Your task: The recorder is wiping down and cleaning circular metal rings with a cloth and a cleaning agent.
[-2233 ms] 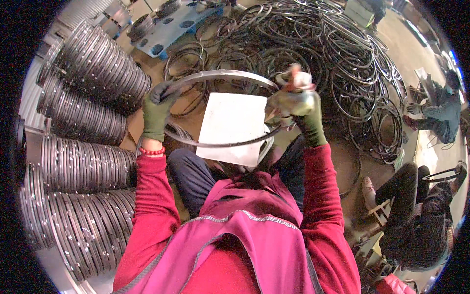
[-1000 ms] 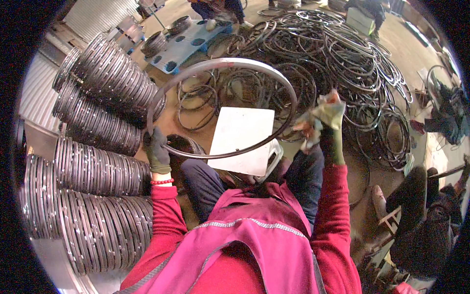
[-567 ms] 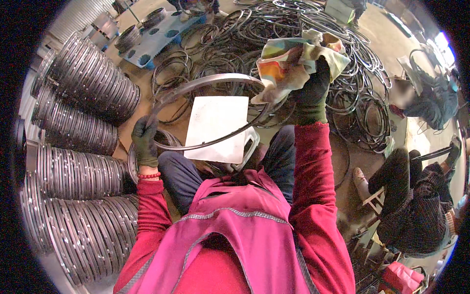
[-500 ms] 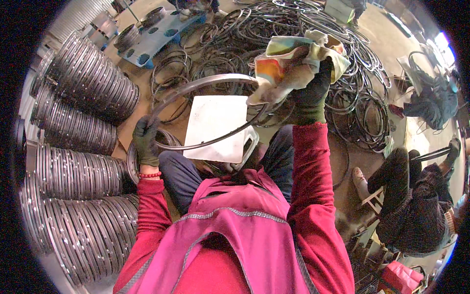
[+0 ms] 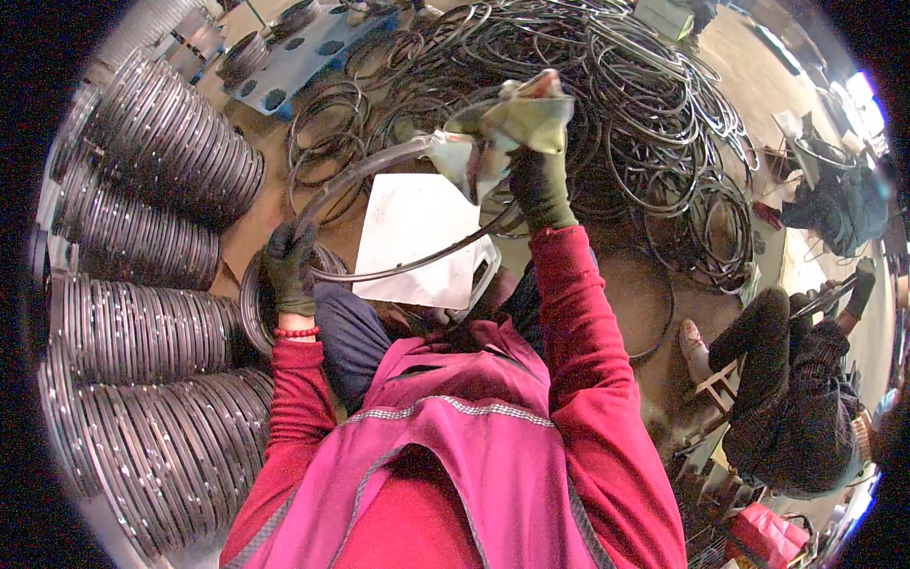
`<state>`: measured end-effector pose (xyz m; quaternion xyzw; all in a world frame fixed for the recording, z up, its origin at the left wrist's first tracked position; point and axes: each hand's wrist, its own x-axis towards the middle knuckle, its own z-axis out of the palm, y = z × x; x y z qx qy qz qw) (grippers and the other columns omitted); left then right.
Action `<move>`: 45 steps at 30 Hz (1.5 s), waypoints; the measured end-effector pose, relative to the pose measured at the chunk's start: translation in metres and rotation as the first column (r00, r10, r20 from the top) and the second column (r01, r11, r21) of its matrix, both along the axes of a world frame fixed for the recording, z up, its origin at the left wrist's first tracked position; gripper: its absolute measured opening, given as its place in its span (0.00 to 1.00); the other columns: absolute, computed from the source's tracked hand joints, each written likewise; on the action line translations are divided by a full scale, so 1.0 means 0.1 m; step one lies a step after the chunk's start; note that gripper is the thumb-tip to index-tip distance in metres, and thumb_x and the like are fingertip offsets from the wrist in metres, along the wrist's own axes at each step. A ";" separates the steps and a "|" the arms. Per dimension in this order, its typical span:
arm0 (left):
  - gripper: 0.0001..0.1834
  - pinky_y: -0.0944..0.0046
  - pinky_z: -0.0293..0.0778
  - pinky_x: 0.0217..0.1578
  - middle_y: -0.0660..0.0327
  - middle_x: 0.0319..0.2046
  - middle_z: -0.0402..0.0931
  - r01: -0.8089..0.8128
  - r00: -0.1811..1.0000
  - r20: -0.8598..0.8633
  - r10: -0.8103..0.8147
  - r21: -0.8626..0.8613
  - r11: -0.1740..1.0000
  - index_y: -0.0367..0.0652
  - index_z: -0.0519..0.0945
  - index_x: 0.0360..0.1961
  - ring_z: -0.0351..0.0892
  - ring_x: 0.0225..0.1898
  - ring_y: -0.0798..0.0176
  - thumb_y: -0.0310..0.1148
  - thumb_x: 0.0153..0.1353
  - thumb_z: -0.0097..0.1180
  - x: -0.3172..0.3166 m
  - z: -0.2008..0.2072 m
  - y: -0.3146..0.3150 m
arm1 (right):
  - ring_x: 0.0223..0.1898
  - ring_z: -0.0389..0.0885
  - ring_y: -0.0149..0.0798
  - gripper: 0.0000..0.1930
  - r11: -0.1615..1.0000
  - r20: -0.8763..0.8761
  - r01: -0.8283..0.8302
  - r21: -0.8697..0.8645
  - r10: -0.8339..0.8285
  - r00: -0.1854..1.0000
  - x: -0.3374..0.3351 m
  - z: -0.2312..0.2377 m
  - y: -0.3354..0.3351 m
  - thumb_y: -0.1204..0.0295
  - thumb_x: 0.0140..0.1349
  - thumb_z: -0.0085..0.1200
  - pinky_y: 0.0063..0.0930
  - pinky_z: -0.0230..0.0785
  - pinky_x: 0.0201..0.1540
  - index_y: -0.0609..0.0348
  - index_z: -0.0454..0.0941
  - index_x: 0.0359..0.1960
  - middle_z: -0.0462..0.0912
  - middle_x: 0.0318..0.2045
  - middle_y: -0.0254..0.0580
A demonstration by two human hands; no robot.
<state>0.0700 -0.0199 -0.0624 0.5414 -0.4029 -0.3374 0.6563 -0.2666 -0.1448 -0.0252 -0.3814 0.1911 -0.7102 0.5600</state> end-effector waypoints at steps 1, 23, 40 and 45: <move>0.14 0.67 0.75 0.41 0.63 0.34 0.76 0.017 1.000 -0.016 -0.017 -0.029 0.999 0.34 0.77 0.38 0.75 0.35 0.69 0.19 0.47 0.61 0.01 -0.02 0.00 | 0.47 0.72 0.33 0.23 0.998 -0.131 -0.049 -0.035 0.044 0.990 -0.05 -0.19 -0.06 0.59 0.66 0.41 0.27 0.67 0.51 0.59 0.59 0.57 0.70 0.49 0.39; 0.15 0.71 0.71 0.39 0.64 0.33 0.77 0.108 0.982 0.159 -0.097 -0.058 0.993 0.35 0.77 0.39 0.73 0.34 0.72 0.23 0.48 0.63 0.16 0.04 0.00 | 0.36 0.76 0.36 0.26 0.963 -0.942 -0.092 -0.254 -0.225 0.251 0.19 0.09 0.13 0.73 0.34 0.65 0.28 0.69 0.38 0.57 0.73 0.41 0.79 0.33 0.40; 0.13 0.53 0.71 0.29 0.51 0.27 0.77 0.231 0.251 0.958 -0.136 0.077 0.970 0.49 0.80 0.36 0.77 0.31 0.47 0.32 0.45 0.58 -0.78 0.80 -0.47 | 0.36 0.78 0.41 0.16 0.796 -0.756 -0.269 -0.542 -0.601 -0.258 0.78 0.72 0.65 0.72 0.44 0.56 0.34 0.70 0.36 0.51 0.74 0.38 0.77 0.31 0.39; 0.14 0.59 0.73 0.31 0.50 0.29 0.77 0.203 0.425 0.883 -0.199 0.121 0.972 0.46 0.80 0.37 0.78 0.32 0.50 0.36 0.48 0.60 -0.65 0.90 -0.33 | 0.39 0.76 0.49 0.20 0.835 -0.843 -0.145 -0.531 -0.537 -0.001 0.34 0.44 0.44 0.76 0.39 0.56 0.37 0.70 0.40 0.57 0.71 0.39 0.77 0.36 0.45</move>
